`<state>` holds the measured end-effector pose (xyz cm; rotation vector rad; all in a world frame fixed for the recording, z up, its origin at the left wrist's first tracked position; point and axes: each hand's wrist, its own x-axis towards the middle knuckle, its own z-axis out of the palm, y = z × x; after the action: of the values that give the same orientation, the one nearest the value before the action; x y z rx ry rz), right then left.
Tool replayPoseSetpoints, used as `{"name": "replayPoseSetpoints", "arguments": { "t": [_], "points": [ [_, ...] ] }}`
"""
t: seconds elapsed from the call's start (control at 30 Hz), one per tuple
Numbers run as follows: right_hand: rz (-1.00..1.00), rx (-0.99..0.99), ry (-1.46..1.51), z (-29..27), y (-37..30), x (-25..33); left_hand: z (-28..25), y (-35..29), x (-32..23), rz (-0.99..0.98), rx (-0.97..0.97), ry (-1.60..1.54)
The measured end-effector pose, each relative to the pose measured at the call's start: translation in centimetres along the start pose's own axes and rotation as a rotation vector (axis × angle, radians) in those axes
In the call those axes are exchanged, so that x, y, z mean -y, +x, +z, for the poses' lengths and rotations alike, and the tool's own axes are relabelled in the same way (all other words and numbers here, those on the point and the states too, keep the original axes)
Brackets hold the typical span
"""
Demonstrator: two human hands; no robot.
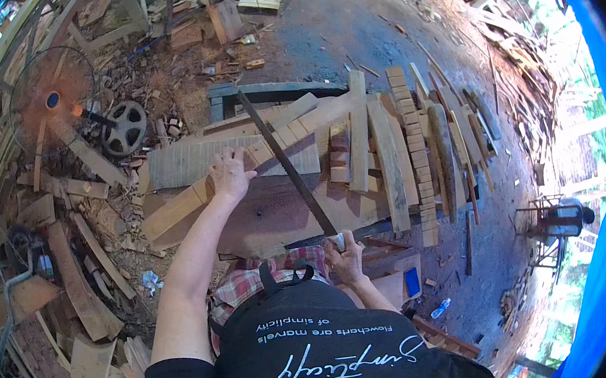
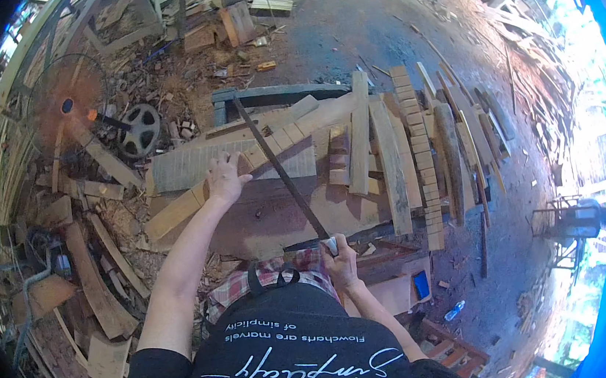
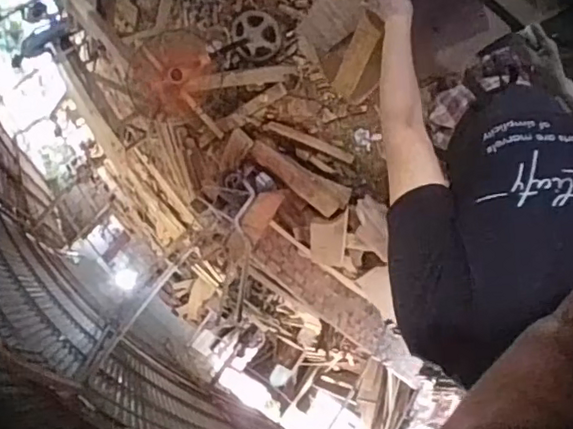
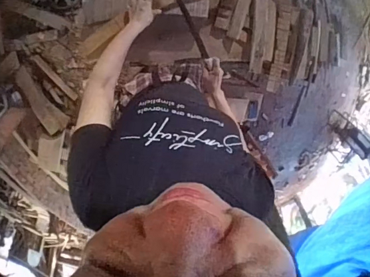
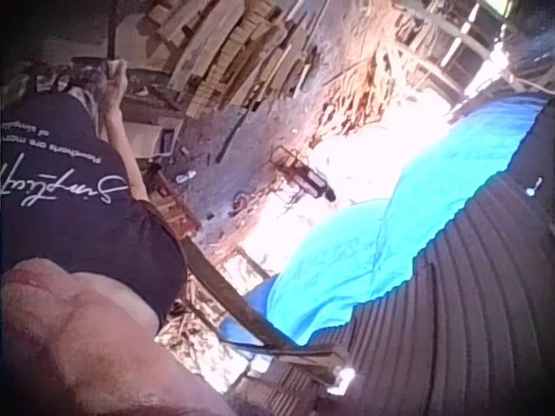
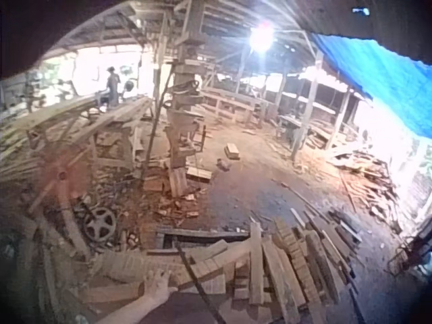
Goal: The person cuts wooden boards using a hand saw while holding the wood in place on a workbench by hand.
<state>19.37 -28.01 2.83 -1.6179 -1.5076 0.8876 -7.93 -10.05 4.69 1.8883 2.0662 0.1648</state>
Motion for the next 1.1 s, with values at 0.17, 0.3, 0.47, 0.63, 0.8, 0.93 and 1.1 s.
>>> {"name": "replayPoseSetpoints", "arguments": {
  "t": [0.17,0.3,0.47,0.63,0.8,0.93,1.1],
  "points": [
    [-0.009,0.005,-0.054,1.1,2.0,1.3,0.3,-0.3,0.3,0.008,-0.019,-0.057],
    [0.018,0.071,-0.071,1.0,2.9,1.7,0.8,-0.7,1.3,0.062,-0.073,-0.101],
    [-0.001,0.084,-0.047,1.1,3.0,1.9,1.5,-0.6,2.5,0.104,-0.170,-0.145],
    [0.062,0.043,-0.102,0.9,2.5,1.7,1.2,-1.1,1.9,0.119,-0.202,-0.072],
    [0.058,0.071,-0.108,0.9,2.2,1.3,2.4,-1.4,1.5,0.101,-0.255,0.030],
    [0.067,0.061,-0.162,1.0,2.1,0.9,2.5,-1.2,1.2,0.099,-0.226,0.006],
    [0.067,0.106,-0.171,1.6,2.2,2.0,2.0,-1.5,1.7,0.082,-0.212,-0.016]
  ]
}}
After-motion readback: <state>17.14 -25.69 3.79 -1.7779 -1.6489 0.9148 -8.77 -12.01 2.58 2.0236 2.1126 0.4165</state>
